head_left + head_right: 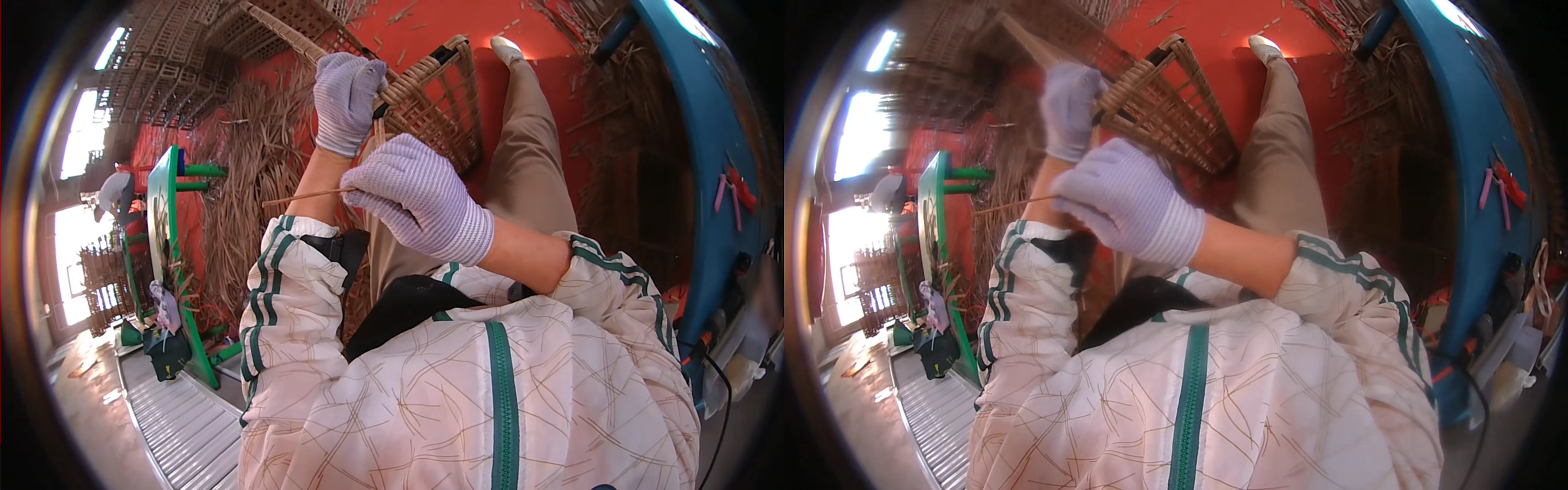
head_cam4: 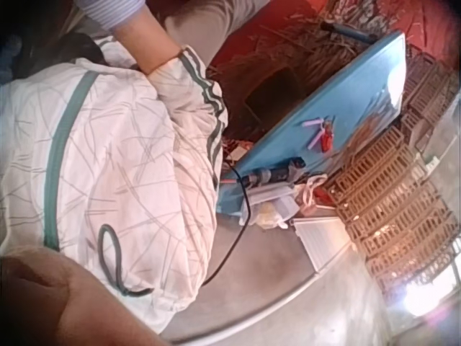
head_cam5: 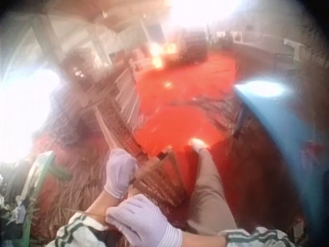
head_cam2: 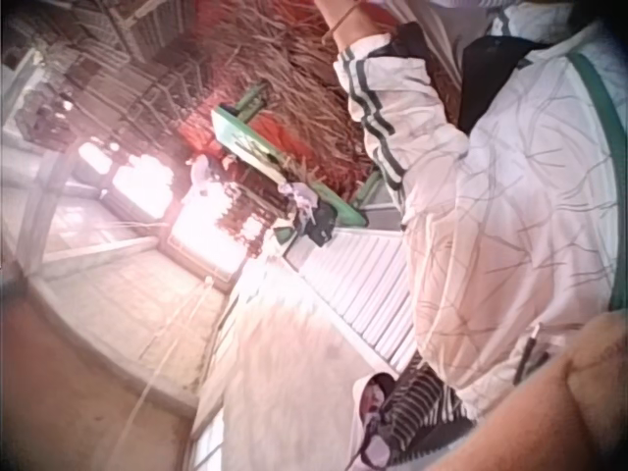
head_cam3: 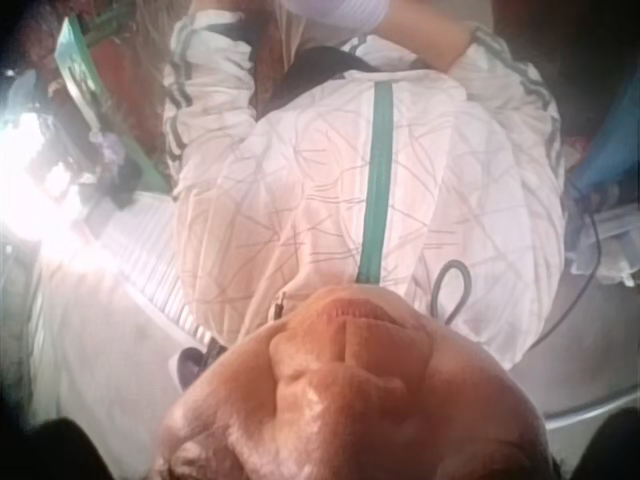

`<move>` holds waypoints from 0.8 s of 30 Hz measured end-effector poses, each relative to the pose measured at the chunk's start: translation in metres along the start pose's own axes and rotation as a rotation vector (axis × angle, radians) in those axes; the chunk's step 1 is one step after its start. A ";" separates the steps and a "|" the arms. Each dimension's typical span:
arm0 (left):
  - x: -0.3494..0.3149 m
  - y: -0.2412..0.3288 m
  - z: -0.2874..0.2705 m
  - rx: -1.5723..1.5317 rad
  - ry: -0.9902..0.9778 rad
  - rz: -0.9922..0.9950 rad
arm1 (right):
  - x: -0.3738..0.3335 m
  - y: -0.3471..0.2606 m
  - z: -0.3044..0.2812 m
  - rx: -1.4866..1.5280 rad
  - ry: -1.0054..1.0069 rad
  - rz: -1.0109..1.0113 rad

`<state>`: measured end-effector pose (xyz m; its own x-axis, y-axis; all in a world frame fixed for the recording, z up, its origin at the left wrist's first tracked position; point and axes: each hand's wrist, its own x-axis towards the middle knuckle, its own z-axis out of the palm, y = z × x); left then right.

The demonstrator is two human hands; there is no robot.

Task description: The recorder is weaving a rectangular basket or mat using thin strips of wood or bamboo, using a stapler and pliers to secure and trim the pieces.

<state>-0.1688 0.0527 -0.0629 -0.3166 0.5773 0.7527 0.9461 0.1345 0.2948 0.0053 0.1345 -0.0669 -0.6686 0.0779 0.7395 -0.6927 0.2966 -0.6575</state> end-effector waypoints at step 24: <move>-0.012 -0.012 0.007 0.226 0.042 0.145 | 0.048 0.034 -0.045 0.312 0.103 0.220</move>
<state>-0.1759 0.0493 -0.0797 -0.1752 0.5702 0.8026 0.9715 0.2324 0.0469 -0.0383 0.1909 -0.0478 -0.7908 0.2071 0.5760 -0.5951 -0.0399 -0.8027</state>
